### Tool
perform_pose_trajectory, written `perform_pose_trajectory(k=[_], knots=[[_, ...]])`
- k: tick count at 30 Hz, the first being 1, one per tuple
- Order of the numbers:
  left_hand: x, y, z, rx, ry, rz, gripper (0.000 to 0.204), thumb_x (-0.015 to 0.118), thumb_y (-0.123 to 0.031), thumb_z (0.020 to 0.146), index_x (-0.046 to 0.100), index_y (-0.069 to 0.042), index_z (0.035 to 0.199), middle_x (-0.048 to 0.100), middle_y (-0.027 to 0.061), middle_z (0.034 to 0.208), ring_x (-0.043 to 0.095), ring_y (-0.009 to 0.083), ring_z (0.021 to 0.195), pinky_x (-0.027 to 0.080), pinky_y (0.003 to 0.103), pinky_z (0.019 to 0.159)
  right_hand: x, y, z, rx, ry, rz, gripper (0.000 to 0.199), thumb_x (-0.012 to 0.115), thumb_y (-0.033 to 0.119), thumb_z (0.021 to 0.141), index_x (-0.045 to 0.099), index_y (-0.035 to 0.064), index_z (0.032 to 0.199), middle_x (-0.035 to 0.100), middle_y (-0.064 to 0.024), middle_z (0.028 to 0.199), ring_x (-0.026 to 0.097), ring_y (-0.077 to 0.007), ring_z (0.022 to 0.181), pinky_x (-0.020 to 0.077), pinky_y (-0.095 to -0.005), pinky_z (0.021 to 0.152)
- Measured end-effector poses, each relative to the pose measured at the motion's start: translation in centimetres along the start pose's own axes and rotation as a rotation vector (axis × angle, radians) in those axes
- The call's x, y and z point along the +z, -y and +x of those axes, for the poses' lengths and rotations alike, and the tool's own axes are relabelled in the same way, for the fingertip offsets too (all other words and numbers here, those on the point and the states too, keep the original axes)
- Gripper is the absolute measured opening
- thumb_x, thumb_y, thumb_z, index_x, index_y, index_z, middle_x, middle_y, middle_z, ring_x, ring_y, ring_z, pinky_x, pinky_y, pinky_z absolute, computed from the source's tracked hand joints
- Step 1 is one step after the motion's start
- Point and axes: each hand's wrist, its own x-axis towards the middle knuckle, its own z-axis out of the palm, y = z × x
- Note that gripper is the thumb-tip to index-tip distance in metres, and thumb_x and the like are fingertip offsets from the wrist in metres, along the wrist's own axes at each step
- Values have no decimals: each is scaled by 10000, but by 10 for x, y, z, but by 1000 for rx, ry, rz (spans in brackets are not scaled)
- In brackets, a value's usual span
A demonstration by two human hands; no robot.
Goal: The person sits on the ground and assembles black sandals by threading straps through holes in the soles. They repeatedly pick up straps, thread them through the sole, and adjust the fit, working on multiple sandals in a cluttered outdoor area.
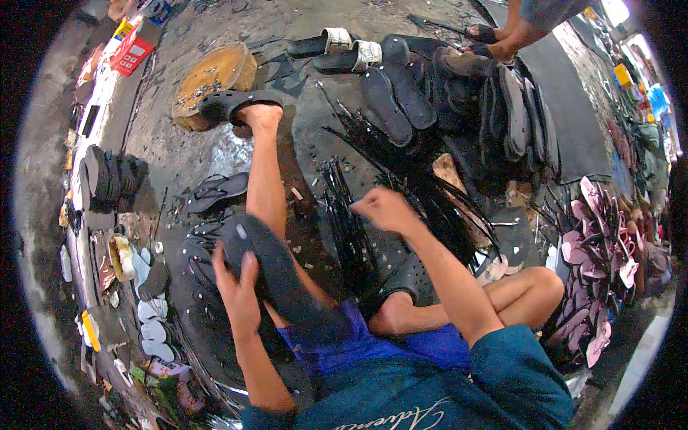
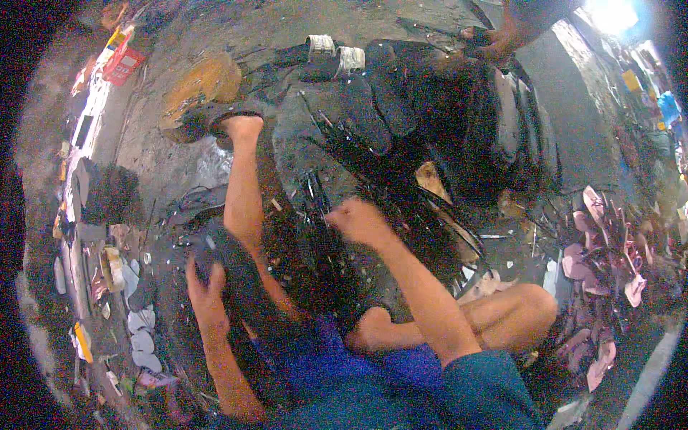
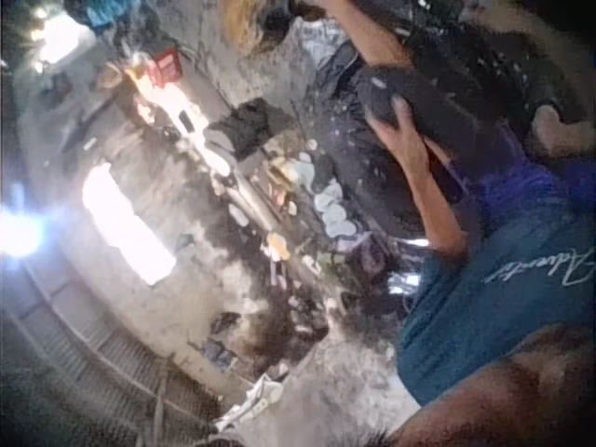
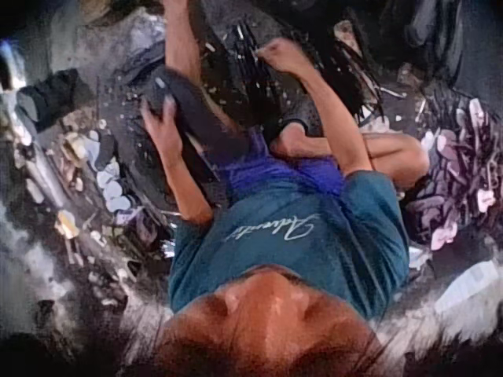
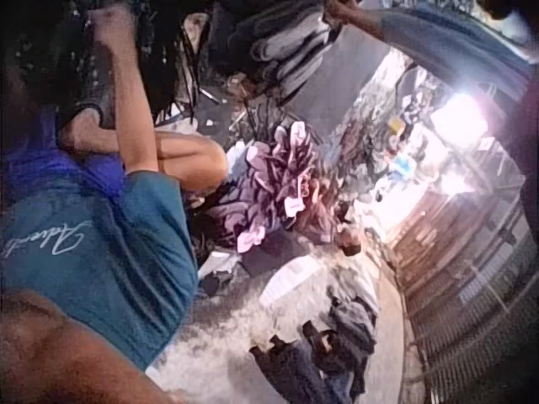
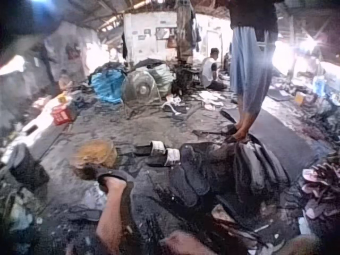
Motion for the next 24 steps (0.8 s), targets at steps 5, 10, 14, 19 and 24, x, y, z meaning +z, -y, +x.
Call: perform_pose_trajectory(k=[5,10,14,19,24], knots=[[-21,9,-106,130,-93,791,710,754,-123,869,387,45,1453,454,225,1430,453,330,1304,369,416,1088,6,-98,3,171,-233,-377,364,716,270,862,622,36,1124,706,-209,1009,681,-392,985,563,-491,827],[104,-28,-25,377,242,270,276,726,-145,900,679,-21,1143,705,144,964,686,265,858,544,375,780,-20,-101,-3,105,-334,-133,260,681,260,862,717,78,1044,725,-169,1004,688,-392,933,544,-480,840],[201,98,59,296,436,831,285,677,-211,896,625,-23,1103,712,219,963,692,408,924,537,518,825,-42,-53,-14,-24,-316,246,316,689,220,909,670,18,1151,737,-147,926,713,-267,834,565,-410,768],[234,121,50,28,258,810,269,710,-204,836,668,-30,1038,725,205,982,685,431,950,541,500,856,-79,-11,-66,108,-139,1135,284,641,123,979,586,-23,1216,678,-91,1025,673,-190,852,585,-345,756],[212,108,67,41,302,393,296,727,-201,826,730,-1,1044,751,134,952,719,235,846,559,358,789,-87,23,-101,53,-56,1297,288,644,142,982,569,31,1237,661,-59,1053,652,-163,899,569,-341,776]])
